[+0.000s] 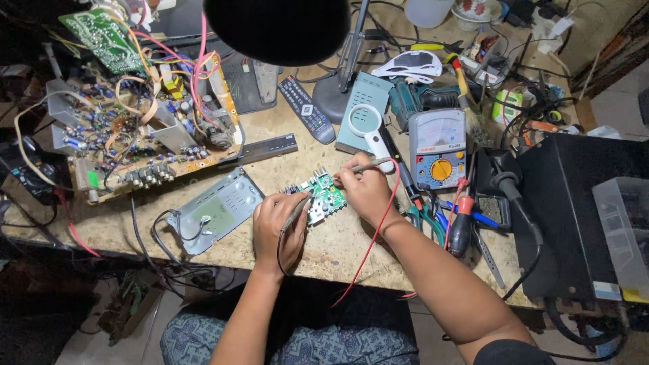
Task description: Inspecting and testing a circuit board using a magnifying glass and a multimeter to diagnose faults.
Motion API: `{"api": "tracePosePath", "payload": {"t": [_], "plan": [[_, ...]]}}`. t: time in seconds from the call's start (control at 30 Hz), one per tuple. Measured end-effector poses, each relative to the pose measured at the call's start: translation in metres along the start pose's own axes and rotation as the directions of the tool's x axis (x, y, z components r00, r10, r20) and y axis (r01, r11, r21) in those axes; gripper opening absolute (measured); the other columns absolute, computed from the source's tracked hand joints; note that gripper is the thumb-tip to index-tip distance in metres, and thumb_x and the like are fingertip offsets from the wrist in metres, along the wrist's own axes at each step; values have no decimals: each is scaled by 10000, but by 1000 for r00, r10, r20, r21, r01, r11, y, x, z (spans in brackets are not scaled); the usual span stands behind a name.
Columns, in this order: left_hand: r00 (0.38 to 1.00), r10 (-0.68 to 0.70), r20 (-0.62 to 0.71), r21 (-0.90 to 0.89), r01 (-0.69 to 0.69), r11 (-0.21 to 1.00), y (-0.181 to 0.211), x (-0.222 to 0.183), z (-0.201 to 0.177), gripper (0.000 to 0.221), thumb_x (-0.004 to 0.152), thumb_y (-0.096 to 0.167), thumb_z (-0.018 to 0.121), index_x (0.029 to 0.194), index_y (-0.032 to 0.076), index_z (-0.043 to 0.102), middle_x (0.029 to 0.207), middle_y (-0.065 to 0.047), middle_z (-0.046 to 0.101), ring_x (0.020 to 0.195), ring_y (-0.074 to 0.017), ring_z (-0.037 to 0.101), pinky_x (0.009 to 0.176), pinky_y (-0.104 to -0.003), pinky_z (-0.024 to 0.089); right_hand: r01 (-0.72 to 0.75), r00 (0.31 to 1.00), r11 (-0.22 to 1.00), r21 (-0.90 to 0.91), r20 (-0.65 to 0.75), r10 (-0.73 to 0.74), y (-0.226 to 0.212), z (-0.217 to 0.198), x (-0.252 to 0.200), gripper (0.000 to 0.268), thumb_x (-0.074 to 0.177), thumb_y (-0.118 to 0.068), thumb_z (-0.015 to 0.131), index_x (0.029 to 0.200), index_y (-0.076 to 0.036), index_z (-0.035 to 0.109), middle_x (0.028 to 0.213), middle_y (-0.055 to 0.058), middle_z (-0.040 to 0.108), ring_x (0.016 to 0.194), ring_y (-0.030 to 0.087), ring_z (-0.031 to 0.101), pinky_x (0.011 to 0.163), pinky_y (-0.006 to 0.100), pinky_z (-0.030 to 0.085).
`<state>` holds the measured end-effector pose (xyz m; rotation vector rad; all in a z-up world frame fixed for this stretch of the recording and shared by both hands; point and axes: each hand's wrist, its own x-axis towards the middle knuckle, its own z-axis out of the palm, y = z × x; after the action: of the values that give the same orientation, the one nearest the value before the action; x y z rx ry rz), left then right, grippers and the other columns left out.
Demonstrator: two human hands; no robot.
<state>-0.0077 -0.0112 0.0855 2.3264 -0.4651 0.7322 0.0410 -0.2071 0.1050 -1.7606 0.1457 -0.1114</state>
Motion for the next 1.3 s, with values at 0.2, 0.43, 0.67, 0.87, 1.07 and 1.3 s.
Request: {"api": "tracePosePath", "payload": {"t": [0.2,0.43,0.67,0.87,1.07,1.3], "plan": [[992,-119,-35,-42,118,992,-7,-2,3,169,1073,269,560,1114,156,680,975,-9,736,1042,-238,666,889,-405,507,20,996,990,-140,84,-9,0,7,-3,196,888,-235,686,1032,-117,745,814,124,753,768,136,725,752,283,611],[991,-132,-21,-31,131,991,-6,0,1,203,1086,291,540,1117,144,677,949,-24,731,1032,-242,677,885,-406,510,-1,995,949,-314,95,33,-7,9,-2,228,876,-366,726,1054,-237,787,871,12,787,886,165,758,832,332,596],[988,-152,-27,17,153,988,-12,-3,6,193,1079,289,546,1132,154,675,936,-25,712,1026,-249,664,866,-408,514,130,987,958,-254,121,-102,-7,12,-8,199,854,-238,753,1034,-187,819,878,62,795,910,248,754,836,385,599],[985,-172,-31,44,173,984,-12,-3,6,193,1068,293,563,1133,153,678,912,-31,707,1019,-256,668,860,-414,518,175,981,957,-231,123,-149,-8,13,-11,191,856,-220,771,1034,-173,824,886,79,796,925,259,753,846,397,596],[986,-160,-34,26,161,987,-12,-3,5,202,1069,300,556,1127,155,683,902,-41,710,1009,-264,670,858,-423,525,219,972,945,-243,142,-189,-4,13,-11,186,855,-208,768,1029,-172,823,885,93,791,942,300,752,855,408,592],[988,-154,-31,22,155,988,-13,-4,7,200,1068,286,557,1128,145,685,883,-53,709,1014,-273,670,852,-436,533,248,965,937,-244,148,-217,-4,13,-13,179,859,-197,767,1027,-173,824,882,97,790,939,307,753,861,411,590]]}}
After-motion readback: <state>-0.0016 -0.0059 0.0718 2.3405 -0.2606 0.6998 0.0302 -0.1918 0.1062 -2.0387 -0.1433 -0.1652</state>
